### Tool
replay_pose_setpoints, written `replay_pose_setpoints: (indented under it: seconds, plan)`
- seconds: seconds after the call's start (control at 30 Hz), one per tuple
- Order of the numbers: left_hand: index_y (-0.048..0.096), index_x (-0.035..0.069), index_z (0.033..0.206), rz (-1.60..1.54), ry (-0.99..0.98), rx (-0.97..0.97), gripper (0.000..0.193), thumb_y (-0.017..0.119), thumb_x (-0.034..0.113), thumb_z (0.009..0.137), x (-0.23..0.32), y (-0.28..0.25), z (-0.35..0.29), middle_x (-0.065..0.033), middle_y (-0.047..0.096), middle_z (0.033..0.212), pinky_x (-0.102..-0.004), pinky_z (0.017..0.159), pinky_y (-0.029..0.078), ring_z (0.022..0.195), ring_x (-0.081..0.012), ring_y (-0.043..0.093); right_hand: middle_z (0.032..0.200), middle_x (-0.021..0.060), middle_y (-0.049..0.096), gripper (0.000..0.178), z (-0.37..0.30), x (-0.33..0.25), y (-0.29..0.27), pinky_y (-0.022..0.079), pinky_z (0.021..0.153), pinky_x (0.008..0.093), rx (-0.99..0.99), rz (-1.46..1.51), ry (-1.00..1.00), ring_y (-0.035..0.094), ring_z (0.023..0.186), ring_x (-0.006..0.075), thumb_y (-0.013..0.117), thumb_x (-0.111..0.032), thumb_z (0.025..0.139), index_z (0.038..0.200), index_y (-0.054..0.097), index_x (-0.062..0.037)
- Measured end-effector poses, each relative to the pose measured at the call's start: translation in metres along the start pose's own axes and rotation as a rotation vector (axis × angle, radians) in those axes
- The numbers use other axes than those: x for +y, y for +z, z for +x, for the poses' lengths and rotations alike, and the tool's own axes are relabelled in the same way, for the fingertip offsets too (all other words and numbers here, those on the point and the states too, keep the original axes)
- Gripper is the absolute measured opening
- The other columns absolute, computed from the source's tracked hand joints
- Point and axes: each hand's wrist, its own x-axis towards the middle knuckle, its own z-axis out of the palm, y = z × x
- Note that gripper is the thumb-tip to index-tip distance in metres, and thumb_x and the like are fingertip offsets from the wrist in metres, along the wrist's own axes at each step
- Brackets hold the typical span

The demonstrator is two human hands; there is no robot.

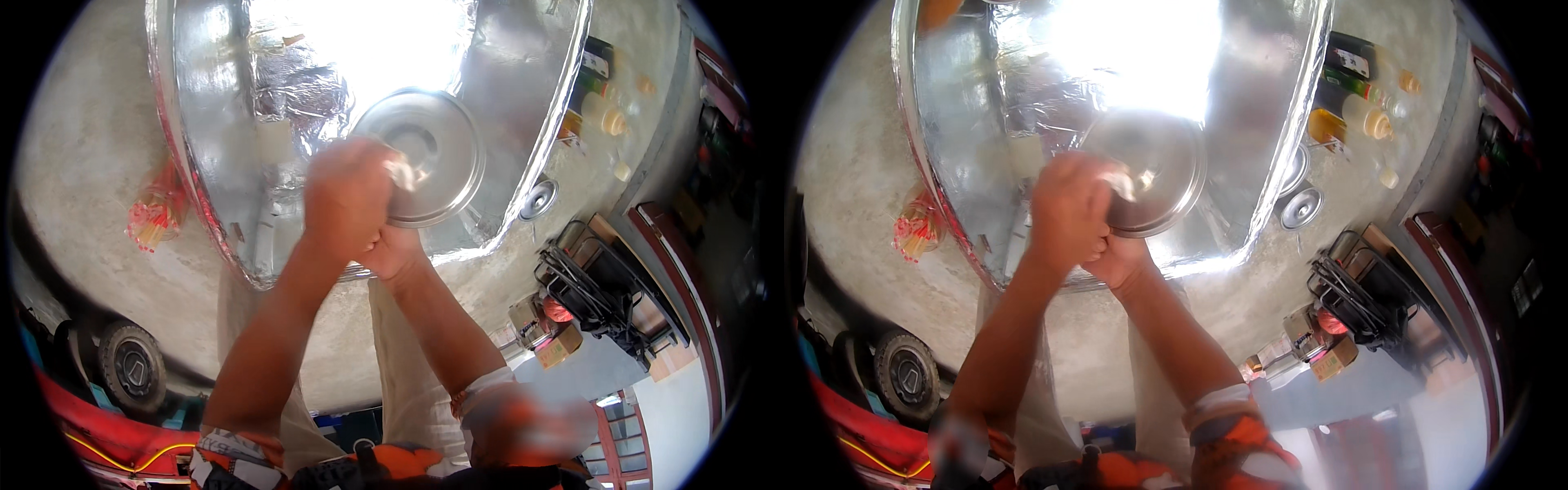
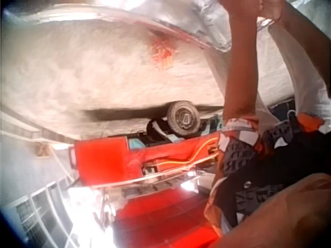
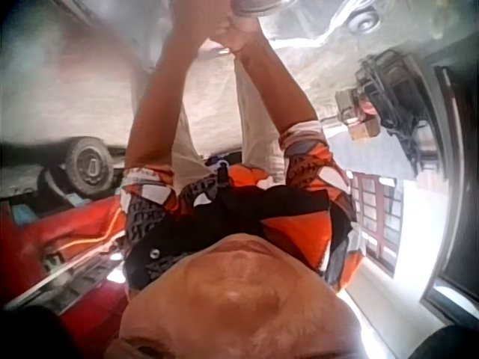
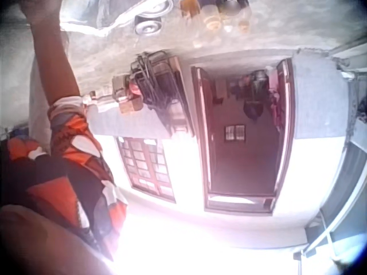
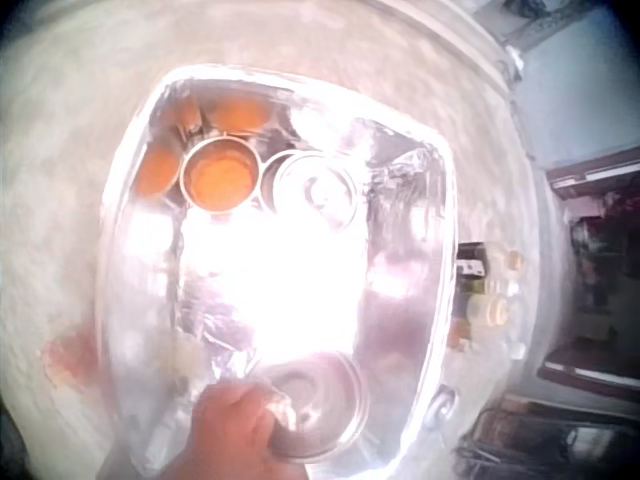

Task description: The person wipes the inside of a large rectangular metal tray with a cloth, then sprays it with a cleaning solution and wipes again. They apply clear tape to the tray's surface and edges, smoothing it down with their hands.

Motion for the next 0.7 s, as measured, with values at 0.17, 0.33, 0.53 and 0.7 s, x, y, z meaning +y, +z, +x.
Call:
replay_pose_setpoints:
  seconds: [0.17,0.33,0.53,0.7]
  plan:
    - [0.062,0.006,0.087,-0.075,-0.188,0.182,0.019,0.053,-0.002,0.071,0.001,-0.008,0.008,-0.0091,0.060,0.085,-0.0336,0.071,0.046,0.081,-0.0261,0.057,0.051,-0.0087,0.036,0.026,-0.004,-0.005,0.006,0.026,0.037,0.0180,0.014,-0.093,0.027,0.032,0.041,0.0043,0.039,-0.033,0.090,0.095,0.051,-0.0115]
    - [0.061,0.007,0.086,-0.023,0.015,0.142,0.020,0.056,-0.001,0.069,0.007,-0.001,0.019,-0.0091,0.059,0.083,-0.0360,0.067,0.045,0.076,-0.0280,0.055,0.052,-0.0074,0.037,0.025,-0.010,0.002,0.007,0.028,0.039,0.0194,-0.009,0.015,0.079,0.033,0.042,0.0053,0.038,-0.033,0.090,0.090,0.050,-0.0107]
    - [0.060,0.004,0.085,0.031,-0.273,-0.093,0.017,0.055,0.002,0.069,0.003,-0.019,-0.035,-0.0127,0.059,0.084,-0.0349,0.070,0.045,0.079,-0.0287,0.057,0.054,-0.0063,0.036,0.030,-0.009,-0.022,0.006,0.029,0.041,0.0194,-0.102,-0.157,0.006,0.033,0.044,0.0058,0.039,-0.029,0.091,0.112,0.047,-0.0101]
    - [0.061,0.005,0.088,-0.180,-0.504,0.035,0.019,0.057,0.000,0.070,0.022,-0.038,-0.047,-0.0106,0.058,0.083,-0.0319,0.067,0.046,0.076,-0.0254,0.057,0.063,-0.0010,0.041,0.051,-0.003,-0.026,0.011,0.035,0.048,0.0225,-0.198,-0.068,0.076,0.035,0.049,0.0083,0.038,-0.037,0.090,0.132,0.032,-0.0084]
